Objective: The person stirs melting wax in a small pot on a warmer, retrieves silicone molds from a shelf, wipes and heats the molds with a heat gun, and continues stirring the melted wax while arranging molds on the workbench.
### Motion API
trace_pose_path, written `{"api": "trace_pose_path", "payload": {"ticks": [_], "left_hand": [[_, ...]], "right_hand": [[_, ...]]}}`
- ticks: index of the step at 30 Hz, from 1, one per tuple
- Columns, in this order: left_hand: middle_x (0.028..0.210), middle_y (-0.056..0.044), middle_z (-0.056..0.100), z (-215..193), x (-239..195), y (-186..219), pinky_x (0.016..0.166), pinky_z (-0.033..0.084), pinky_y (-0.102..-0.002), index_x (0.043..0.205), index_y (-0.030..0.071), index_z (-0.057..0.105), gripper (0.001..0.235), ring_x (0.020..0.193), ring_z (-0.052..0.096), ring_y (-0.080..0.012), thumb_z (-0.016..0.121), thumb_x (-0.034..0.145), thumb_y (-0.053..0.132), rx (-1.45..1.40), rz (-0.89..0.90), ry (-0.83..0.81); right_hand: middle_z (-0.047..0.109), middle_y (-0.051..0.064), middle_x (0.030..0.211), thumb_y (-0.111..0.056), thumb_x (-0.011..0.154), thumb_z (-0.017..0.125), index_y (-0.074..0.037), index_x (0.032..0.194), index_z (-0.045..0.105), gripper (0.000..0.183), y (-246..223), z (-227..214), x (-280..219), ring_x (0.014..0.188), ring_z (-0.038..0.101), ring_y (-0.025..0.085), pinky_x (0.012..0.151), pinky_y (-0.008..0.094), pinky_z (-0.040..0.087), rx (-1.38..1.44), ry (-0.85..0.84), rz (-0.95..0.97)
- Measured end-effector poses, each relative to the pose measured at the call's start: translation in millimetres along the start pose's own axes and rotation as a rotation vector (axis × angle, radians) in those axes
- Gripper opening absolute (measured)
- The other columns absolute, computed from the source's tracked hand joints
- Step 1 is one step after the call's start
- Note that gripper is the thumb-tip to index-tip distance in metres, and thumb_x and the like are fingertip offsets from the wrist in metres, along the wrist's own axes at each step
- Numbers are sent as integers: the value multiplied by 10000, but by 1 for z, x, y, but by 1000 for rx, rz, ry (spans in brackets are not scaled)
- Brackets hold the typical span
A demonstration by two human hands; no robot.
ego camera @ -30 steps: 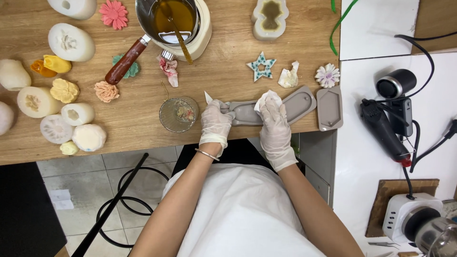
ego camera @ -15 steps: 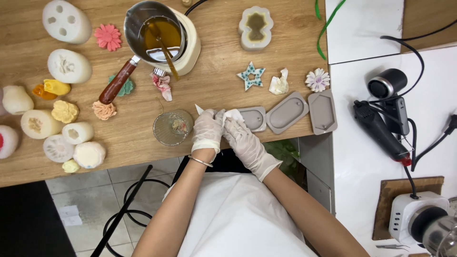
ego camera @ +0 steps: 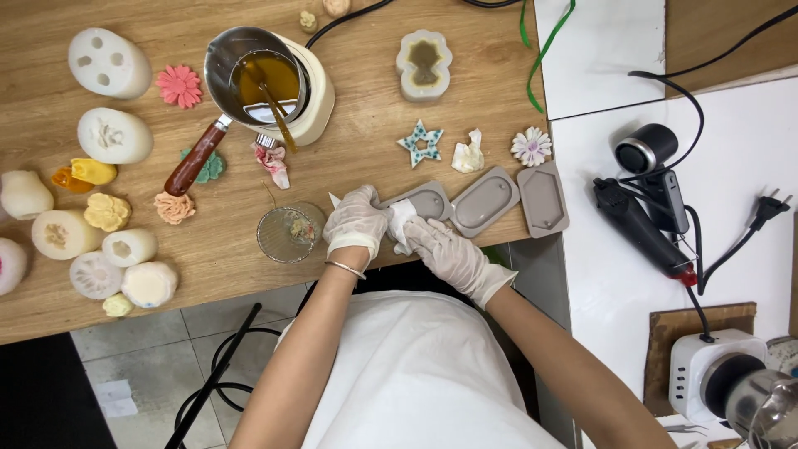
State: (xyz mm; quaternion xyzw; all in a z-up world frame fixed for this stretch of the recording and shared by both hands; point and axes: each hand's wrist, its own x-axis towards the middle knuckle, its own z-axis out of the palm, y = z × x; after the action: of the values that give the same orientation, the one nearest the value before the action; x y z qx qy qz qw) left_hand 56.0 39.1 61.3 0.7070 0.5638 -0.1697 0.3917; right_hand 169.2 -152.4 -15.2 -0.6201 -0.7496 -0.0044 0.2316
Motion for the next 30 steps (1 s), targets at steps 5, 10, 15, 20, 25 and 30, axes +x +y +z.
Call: {"api": "trace_pose_path", "payload": {"ticks": [5,10,15,20,25,30], "left_hand": [[1108,-150,725,14,19,-19,905,531,-435,1061,112,689,388,1070,679,-342,830,785,346,-12,62,-15],[1092,-174,728,19,12,-18,900,531,-442,1067,78,675,368,1055,684,-360,822,807,292,-20,118,-5],[1113,-180,703,20,1,-13,907,520,-450,1059,66,660,346,1073,658,-377,806,828,278,-8,133,52],[1087,-173,681,49,-2,-29,877,522,-459,1002,74,650,290,1020,669,-364,776,852,289,-148,116,158],[918,-139,730,62,-8,-28,823,561,-412,948,60,634,369,886,726,-311,837,758,303,-357,45,164],[874,-132,728,54,-24,-7,783,553,-412,954,55,610,500,832,708,-309,917,668,326,-351,-13,171]], "right_hand": [[647,135,1339,-58,884,683,19,1234,656,359,23,-22,2,1236,644,315,1070,442,523,-73,15,-99],[647,138,1344,-61,863,674,35,1216,673,366,33,-43,3,1244,642,328,1087,455,504,-153,-66,-128],[672,162,1281,-92,847,653,31,1142,674,320,43,-64,8,1212,648,353,1087,502,456,-96,-86,-82],[717,128,1182,97,899,593,-66,1164,690,326,45,-117,-14,1097,693,320,1003,406,559,38,171,405],[654,156,1117,-9,939,692,-50,1145,655,213,21,-138,-2,979,662,340,853,424,552,62,371,663],[665,129,1050,-110,902,705,-73,1108,697,209,18,-75,31,913,639,335,790,443,545,38,89,458]]}}
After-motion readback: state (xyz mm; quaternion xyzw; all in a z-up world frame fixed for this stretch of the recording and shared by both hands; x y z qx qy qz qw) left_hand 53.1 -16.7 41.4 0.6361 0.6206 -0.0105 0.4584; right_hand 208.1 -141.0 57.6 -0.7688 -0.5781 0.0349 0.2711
